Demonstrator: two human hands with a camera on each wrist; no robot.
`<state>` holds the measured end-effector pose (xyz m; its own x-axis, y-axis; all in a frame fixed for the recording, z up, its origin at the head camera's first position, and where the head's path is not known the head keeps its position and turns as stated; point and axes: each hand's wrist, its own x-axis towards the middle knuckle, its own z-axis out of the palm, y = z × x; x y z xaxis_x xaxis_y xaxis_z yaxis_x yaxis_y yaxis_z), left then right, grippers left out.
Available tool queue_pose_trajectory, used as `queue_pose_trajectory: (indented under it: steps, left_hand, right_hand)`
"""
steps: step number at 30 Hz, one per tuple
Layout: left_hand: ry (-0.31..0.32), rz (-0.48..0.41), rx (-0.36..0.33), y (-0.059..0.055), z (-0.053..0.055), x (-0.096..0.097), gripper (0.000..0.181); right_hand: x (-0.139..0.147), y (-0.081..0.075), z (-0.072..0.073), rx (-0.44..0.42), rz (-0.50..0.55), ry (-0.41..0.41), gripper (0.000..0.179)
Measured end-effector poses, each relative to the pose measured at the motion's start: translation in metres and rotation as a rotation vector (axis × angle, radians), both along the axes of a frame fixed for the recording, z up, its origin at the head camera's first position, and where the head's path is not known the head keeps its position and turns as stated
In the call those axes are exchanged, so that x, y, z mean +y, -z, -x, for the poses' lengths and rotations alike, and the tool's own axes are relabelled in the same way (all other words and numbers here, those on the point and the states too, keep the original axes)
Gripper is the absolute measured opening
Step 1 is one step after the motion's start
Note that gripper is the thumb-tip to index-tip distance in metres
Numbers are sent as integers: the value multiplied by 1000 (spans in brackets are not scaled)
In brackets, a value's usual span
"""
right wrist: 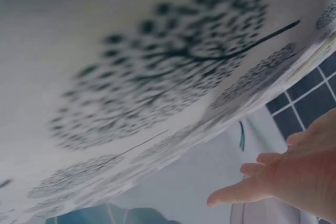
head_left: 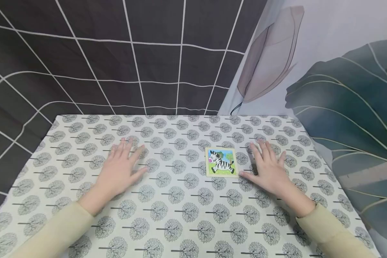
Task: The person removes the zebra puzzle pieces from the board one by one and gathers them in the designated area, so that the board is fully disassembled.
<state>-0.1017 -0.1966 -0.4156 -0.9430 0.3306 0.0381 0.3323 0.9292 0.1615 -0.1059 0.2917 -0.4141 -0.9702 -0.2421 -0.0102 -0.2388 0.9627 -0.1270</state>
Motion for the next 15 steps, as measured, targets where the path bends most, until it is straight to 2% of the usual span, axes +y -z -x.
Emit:
queue_pose_trajectory:
  steps: [8,15]
  left_hand:
    - [89,-82,-48,1,17,42,75]
    - [120,-180,-84,-2,31,76,67]
  right_hand:
    - [-16,2,5,-9,-1,-42,109]
    - [-28,7,9,24,23,-96,107]
